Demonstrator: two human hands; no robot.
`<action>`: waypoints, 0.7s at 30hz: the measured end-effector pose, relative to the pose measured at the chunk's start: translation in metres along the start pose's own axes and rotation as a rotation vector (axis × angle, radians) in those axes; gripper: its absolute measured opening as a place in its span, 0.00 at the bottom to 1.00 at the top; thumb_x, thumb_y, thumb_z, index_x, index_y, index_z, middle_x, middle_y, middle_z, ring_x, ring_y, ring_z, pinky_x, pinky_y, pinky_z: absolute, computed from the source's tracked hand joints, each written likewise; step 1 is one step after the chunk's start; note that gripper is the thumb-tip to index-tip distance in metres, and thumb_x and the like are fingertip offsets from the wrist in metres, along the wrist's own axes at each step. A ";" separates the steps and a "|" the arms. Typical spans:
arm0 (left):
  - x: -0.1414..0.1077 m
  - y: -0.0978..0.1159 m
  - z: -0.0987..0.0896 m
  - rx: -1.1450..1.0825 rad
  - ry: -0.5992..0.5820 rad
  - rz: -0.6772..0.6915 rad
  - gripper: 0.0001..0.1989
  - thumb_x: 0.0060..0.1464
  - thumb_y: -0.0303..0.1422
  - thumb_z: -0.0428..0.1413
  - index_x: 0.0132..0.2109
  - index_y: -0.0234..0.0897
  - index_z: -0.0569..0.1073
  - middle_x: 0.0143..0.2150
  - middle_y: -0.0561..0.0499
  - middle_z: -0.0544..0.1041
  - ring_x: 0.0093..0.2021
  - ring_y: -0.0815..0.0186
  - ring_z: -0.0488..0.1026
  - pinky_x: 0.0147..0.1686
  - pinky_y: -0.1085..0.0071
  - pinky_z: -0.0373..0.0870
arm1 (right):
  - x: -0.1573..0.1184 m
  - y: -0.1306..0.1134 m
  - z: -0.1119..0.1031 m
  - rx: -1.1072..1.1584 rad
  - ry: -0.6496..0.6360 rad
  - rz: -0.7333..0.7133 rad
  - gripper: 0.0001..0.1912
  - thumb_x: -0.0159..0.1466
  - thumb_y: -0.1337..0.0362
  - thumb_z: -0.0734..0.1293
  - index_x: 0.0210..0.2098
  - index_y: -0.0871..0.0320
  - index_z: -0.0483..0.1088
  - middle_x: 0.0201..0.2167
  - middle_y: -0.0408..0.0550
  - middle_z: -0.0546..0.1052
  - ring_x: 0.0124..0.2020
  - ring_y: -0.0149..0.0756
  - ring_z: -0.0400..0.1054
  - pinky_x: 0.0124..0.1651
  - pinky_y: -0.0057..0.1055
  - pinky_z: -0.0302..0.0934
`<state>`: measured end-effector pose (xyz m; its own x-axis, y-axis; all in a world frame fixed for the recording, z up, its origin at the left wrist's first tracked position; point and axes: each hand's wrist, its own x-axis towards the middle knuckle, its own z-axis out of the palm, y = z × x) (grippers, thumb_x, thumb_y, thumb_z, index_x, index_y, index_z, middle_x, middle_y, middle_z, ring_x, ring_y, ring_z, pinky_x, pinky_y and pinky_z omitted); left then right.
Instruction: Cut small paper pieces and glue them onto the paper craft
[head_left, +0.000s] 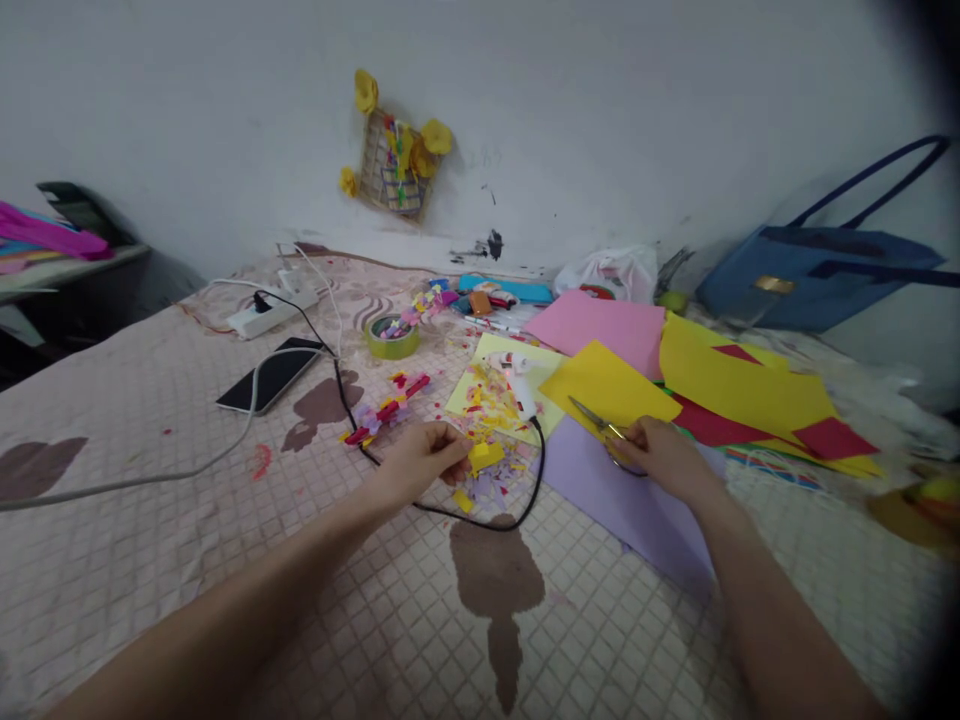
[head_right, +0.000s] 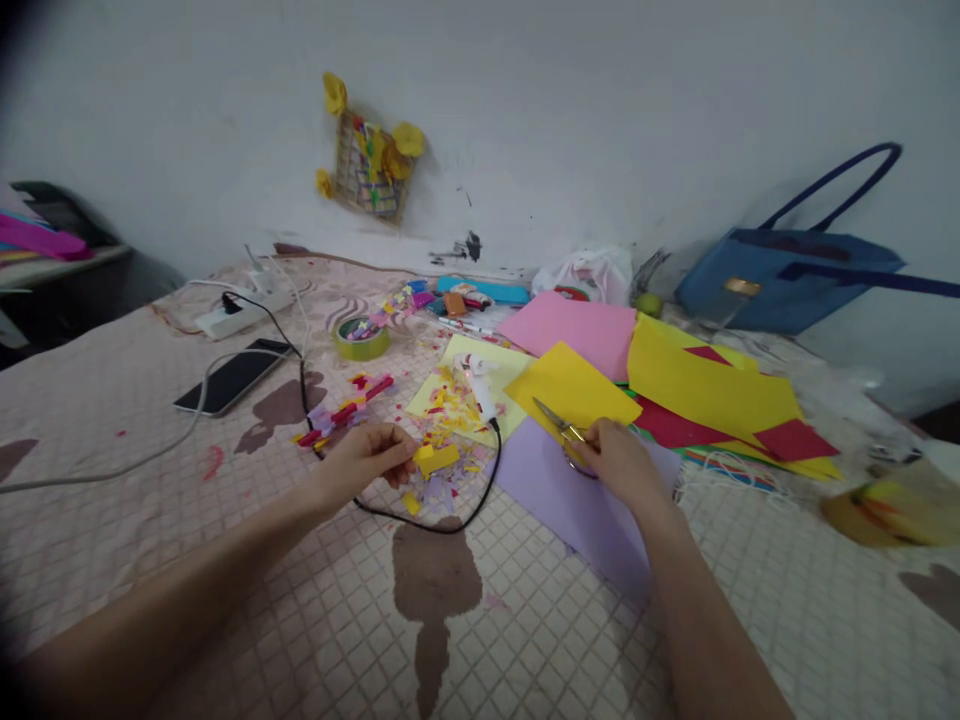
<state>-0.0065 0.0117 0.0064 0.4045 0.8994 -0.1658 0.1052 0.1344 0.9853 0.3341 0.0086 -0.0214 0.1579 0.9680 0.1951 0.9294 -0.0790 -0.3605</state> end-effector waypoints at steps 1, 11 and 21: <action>0.000 0.000 0.000 -0.002 0.004 0.000 0.14 0.48 0.40 0.57 0.28 0.31 0.68 0.22 0.52 0.74 0.20 0.74 0.68 0.22 0.77 0.67 | 0.000 -0.001 0.000 0.007 -0.008 0.003 0.14 0.53 0.53 0.64 0.20 0.55 0.60 0.19 0.46 0.69 0.23 0.37 0.63 0.24 0.30 0.49; 0.004 0.002 -0.005 -0.059 0.053 -0.043 0.13 0.48 0.38 0.57 0.26 0.31 0.68 0.21 0.53 0.73 0.20 0.74 0.69 0.23 0.78 0.66 | 0.005 -0.006 -0.010 0.205 0.074 0.089 0.10 0.58 0.55 0.58 0.30 0.56 0.61 0.24 0.52 0.72 0.25 0.41 0.66 0.25 0.33 0.55; 0.005 0.001 -0.004 -0.074 0.002 -0.061 0.15 0.48 0.40 0.57 0.28 0.30 0.68 0.23 0.52 0.73 0.22 0.74 0.70 0.24 0.77 0.66 | -0.038 -0.113 -0.001 1.018 -0.213 0.042 0.13 0.57 0.54 0.64 0.27 0.57 0.62 0.18 0.38 0.59 0.18 0.26 0.51 0.18 0.24 0.44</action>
<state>-0.0081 0.0178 0.0072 0.3975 0.8895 -0.2256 0.0625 0.2190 0.9737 0.2237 -0.0200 0.0127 0.0295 0.9990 0.0348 0.1873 0.0287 -0.9819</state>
